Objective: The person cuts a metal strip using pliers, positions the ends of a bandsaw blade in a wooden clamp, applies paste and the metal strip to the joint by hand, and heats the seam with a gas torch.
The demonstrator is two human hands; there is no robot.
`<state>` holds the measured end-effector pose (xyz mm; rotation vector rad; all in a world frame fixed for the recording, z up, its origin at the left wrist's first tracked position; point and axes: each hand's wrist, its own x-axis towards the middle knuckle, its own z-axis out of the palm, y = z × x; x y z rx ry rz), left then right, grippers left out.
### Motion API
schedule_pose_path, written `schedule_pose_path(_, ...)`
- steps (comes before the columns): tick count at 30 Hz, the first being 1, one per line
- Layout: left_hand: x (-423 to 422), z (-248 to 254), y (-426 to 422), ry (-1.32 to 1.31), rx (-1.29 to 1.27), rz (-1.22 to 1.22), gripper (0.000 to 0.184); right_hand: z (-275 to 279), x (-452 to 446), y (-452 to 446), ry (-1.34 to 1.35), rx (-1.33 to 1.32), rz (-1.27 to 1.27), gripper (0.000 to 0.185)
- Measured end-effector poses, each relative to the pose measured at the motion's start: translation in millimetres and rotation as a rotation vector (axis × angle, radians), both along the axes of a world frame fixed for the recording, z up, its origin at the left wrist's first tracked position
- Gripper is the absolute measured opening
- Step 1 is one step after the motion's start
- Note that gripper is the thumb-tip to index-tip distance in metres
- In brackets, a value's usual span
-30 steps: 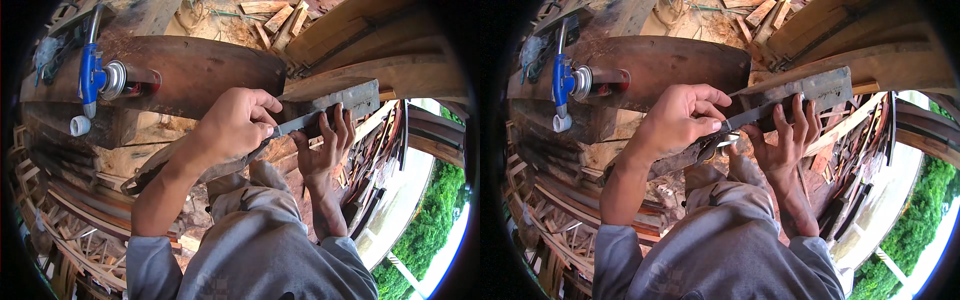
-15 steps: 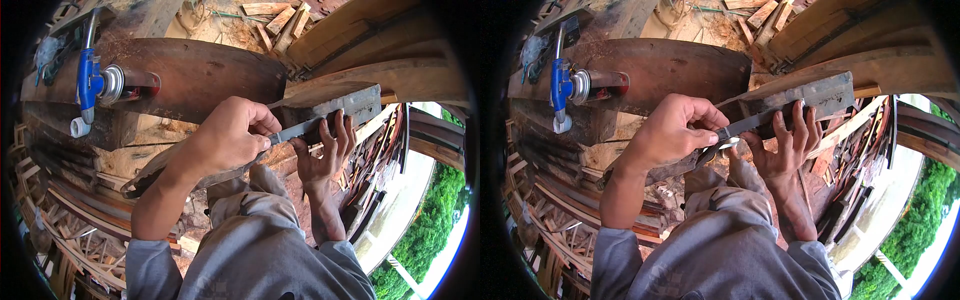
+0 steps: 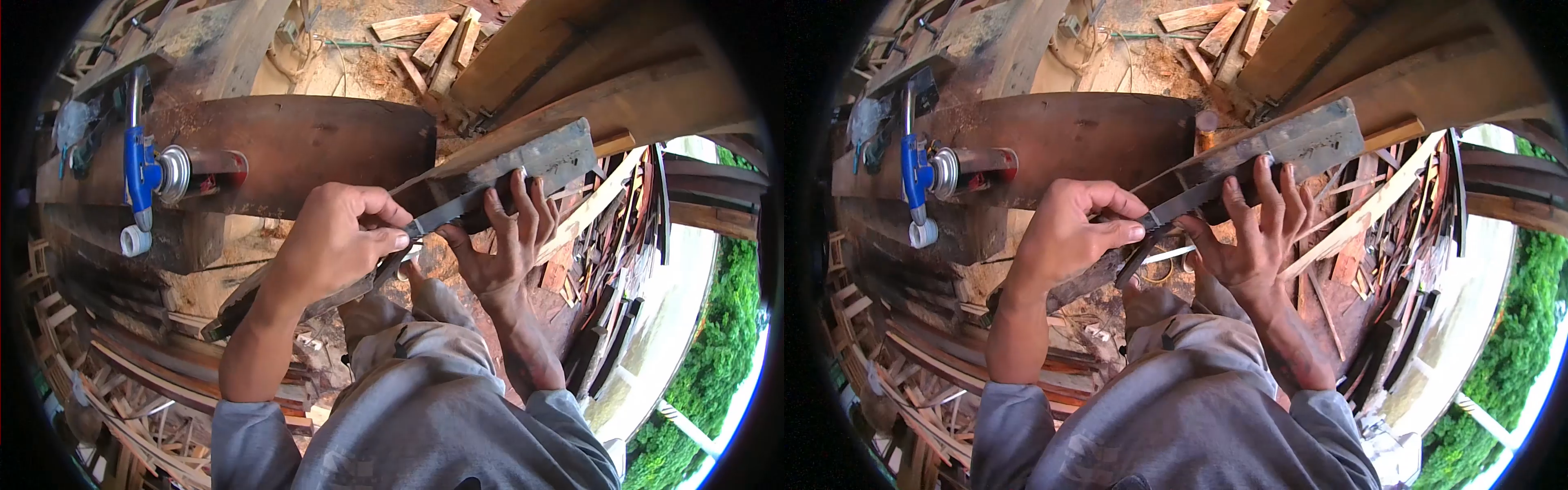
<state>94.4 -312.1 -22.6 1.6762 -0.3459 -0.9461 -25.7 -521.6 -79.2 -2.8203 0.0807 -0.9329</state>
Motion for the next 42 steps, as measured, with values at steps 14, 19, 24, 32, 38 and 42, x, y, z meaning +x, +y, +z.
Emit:
schedule_pose_path(14,11,0,-9,0.189,-0.111,-0.003,0.036,-2,2,2,-0.059,0.056,0.012,0.065)
schedule_pose_path(19,9,-8,-10,0.062,-0.043,-0.089,0.033,3,-1,5,-0.017,0.078,0.009,0.070)
schedule_pose_path(24,11,-9,-12,0.073,-0.050,-0.106,0.024,8,-21,-1,-0.023,0.184,-0.023,0.084)
schedule_pose_path(32,14,-14,-13,0.048,-0.104,-0.128,0.026,36,-21,-48,-0.086,0.073,0.224,0.031)
schedule_pose_path(38,16,-18,-13,0.075,-0.121,-0.115,0.026,61,37,-73,0.151,-0.231,0.793,0.041)
schedule_pose_path(42,14,-15,-14,0.082,-0.110,-0.117,0.026,61,51,-77,0.184,-0.240,0.878,0.035)
